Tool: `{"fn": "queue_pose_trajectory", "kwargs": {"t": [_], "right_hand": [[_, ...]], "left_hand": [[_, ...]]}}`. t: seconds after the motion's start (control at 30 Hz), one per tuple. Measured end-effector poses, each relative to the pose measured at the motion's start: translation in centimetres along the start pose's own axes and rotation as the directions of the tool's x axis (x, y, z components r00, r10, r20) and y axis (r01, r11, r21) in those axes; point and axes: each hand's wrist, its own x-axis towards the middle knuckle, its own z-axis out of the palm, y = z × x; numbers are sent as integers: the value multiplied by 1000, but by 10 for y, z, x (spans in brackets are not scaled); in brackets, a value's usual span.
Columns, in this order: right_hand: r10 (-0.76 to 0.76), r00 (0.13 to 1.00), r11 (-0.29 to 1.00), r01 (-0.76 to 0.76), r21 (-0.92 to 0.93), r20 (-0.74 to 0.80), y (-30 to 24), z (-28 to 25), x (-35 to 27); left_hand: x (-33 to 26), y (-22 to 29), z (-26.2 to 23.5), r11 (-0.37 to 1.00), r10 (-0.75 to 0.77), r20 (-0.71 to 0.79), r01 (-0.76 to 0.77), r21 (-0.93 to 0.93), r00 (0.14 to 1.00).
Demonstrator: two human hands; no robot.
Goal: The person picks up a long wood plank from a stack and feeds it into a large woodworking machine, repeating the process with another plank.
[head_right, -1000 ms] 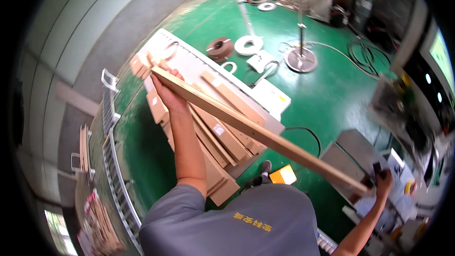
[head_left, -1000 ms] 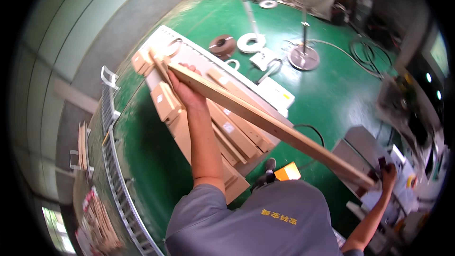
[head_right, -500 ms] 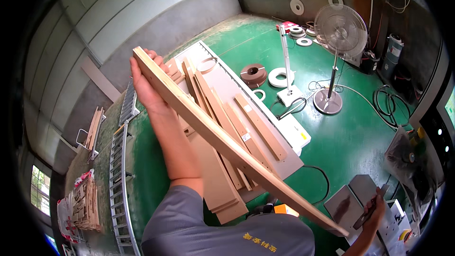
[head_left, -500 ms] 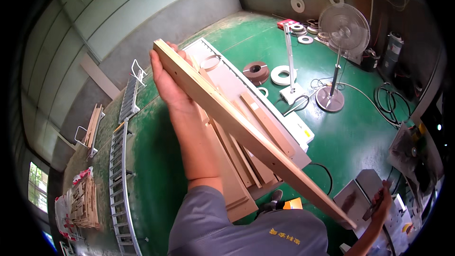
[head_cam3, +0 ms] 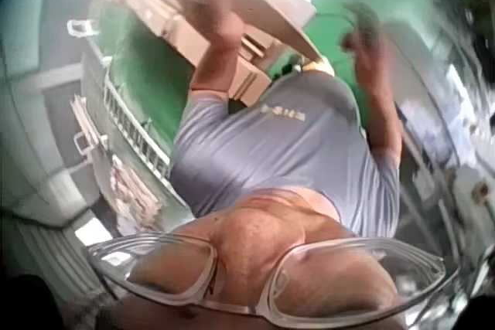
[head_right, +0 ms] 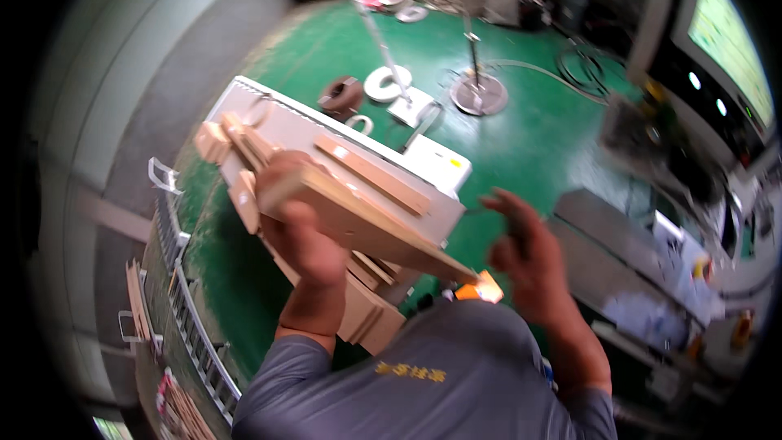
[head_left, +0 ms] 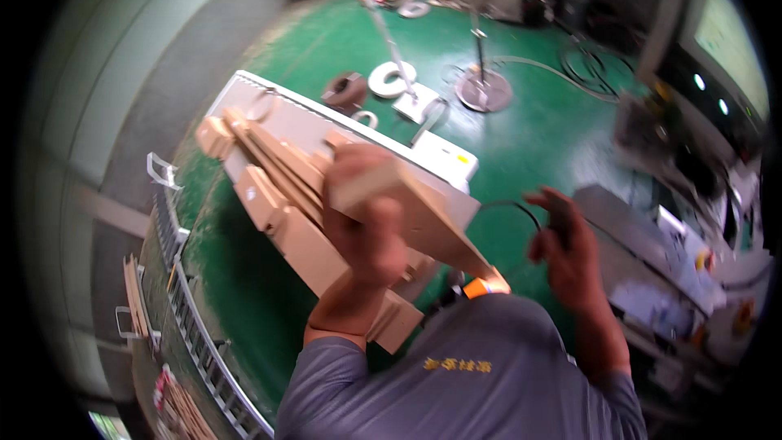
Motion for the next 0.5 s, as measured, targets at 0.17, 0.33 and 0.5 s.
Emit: {"fn": "queue_pose_trajectory", "kwargs": {"t": [0.17,0.33,0.5], "right_hand": [[-145,978,949,180,-259,149,-21,37,3],[-182,971,934,221,-282,158,-13,30,-16],[-51,988,945,96,-312,148,-22,27,-23]], "left_hand": [[-76,-17,38,994,-99,228,104,-11,969],[-100,-12,44,991,-130,326,135,6,936],[-112,-8,42,992,-126,395,116,49,910]]}}
